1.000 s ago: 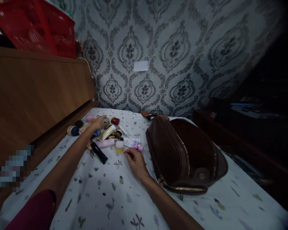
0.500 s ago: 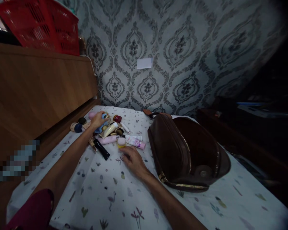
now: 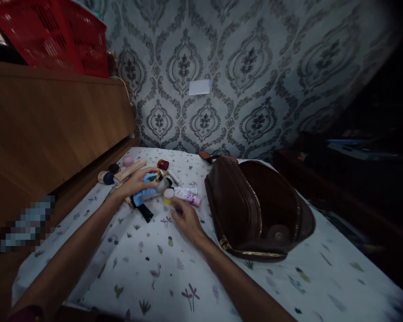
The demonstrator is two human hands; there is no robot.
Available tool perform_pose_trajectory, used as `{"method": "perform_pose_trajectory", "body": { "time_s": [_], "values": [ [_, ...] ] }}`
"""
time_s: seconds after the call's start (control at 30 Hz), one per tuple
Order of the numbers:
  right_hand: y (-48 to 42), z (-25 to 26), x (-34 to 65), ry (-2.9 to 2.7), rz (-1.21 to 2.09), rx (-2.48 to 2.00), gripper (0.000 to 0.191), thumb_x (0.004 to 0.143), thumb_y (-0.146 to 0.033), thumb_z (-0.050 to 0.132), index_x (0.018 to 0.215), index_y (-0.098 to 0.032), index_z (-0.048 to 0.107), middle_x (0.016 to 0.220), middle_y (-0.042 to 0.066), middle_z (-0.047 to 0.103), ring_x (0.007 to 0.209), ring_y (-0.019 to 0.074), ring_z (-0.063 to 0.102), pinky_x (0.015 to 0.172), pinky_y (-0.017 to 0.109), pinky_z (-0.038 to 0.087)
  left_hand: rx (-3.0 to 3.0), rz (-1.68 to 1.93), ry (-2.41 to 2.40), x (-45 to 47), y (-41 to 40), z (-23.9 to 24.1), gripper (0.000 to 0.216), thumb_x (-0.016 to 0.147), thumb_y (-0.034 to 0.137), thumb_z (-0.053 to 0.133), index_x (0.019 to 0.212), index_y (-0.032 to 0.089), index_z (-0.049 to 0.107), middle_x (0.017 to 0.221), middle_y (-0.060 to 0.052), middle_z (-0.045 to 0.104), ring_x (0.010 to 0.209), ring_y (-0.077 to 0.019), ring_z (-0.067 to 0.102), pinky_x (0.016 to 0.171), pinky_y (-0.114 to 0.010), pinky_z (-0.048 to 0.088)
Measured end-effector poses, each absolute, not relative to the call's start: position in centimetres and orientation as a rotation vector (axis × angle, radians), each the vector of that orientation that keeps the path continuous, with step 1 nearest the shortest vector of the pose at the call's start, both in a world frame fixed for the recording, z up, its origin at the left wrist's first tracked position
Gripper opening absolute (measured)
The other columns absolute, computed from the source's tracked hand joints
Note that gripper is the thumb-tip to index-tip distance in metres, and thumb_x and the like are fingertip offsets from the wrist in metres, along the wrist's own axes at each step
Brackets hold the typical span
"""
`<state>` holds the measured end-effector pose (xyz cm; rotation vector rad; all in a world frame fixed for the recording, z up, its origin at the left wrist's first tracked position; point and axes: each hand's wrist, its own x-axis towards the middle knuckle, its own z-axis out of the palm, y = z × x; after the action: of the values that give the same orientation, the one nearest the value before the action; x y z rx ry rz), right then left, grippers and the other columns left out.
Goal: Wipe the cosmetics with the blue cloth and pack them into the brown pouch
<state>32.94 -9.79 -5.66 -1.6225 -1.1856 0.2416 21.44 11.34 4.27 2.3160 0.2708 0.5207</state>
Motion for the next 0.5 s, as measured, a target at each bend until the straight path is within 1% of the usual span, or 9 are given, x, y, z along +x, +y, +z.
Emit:
{"method": "perform_pose_trajectory", "body": {
  "time_s": [0.1, 0.2, 0.27, 0.33, 0.43, 0.5],
  "values": [
    [-9.8, -5.5, 33.0, -1.124, 0.282, -1.576, 0.051, 0.077, -0.025, 0.067, 0.127, -0.02, 0.057, 0.12, 0.01, 0.067, 0.109, 0.0247, 0.062, 0.095, 0.041, 0.049, 2.285, 0.382, 0.149, 20.5, 9.6, 4.4, 0.059, 0.075, 0.042, 0.074, 0.126, 0.019, 0.058, 0.128, -0.007, 0.062, 0.121, -0.0264, 0.056, 0.106, -0.039, 0.042],
    [-9.8, -5.4, 32.9, -1.138, 0.3, -1.569, 0.061, 0.075, -0.031, 0.072, 0.131, -0.021, 0.053, 0.126, 0.01, 0.064, 0.115, 0.026, 0.06, 0.098, 0.042, 0.048, 2.3, 0.356, 0.073, 19.8, 8.6, 4.7, 0.055, 0.075, 0.04, 0.074, 0.124, 0.019, 0.058, 0.13, -0.008, 0.06, 0.125, -0.0271, 0.052, 0.109, -0.04, 0.038],
    [-9.8, -5.5, 32.9, -1.16, 0.303, -1.563, 0.061, 0.076, -0.032, 0.072, 0.133, -0.021, 0.052, 0.128, 0.011, 0.062, 0.117, 0.0265, 0.059, 0.099, 0.044, 0.047, 2.289, 0.294, 0.045, 19.3, 8.3, 5.0, 0.056, 0.076, 0.039, 0.075, 0.125, 0.019, 0.058, 0.131, -0.008, 0.06, 0.125, -0.0271, 0.052, 0.109, -0.039, 0.038],
    [-9.8, -5.7, 32.9, -1.198, 0.284, -1.555, 0.061, 0.076, -0.03, 0.071, 0.133, -0.021, 0.052, 0.13, 0.011, 0.061, 0.117, 0.027, 0.059, 0.1, 0.045, 0.047, 2.279, 0.18, 0.012, 18.9, 7.9, 5.2, 0.057, 0.076, 0.038, 0.076, 0.126, 0.019, 0.057, 0.132, -0.008, 0.059, 0.125, -0.0267, 0.052, 0.108, -0.037, 0.038],
    [-9.8, -6.0, 33.0, -1.302, 0.207, -1.535, 0.061, 0.074, -0.024, 0.069, 0.133, -0.022, 0.053, 0.131, 0.011, 0.06, 0.12, 0.0282, 0.057, 0.103, 0.047, 0.045, 2.374, 0.043, -0.029, 18.7, 7.4, 5.0, 0.05, 0.079, 0.038, 0.073, 0.123, 0.02, 0.058, 0.127, -0.007, 0.061, 0.12, -0.0261, 0.055, 0.104, -0.035, 0.04],
    [-9.9, -6.1, 33.0, -1.338, 0.175, -1.522, 0.059, 0.077, -0.023, 0.066, 0.134, -0.022, 0.053, 0.131, 0.011, 0.06, 0.121, 0.0281, 0.056, 0.105, 0.048, 0.044, 2.48, 0.039, -0.017, 18.9, 7.2, 4.6, 0.047, 0.081, 0.037, 0.07, 0.123, 0.02, 0.057, 0.126, -0.007, 0.062, 0.117, -0.0257, 0.057, 0.103, -0.034, 0.041]
  ]
}}
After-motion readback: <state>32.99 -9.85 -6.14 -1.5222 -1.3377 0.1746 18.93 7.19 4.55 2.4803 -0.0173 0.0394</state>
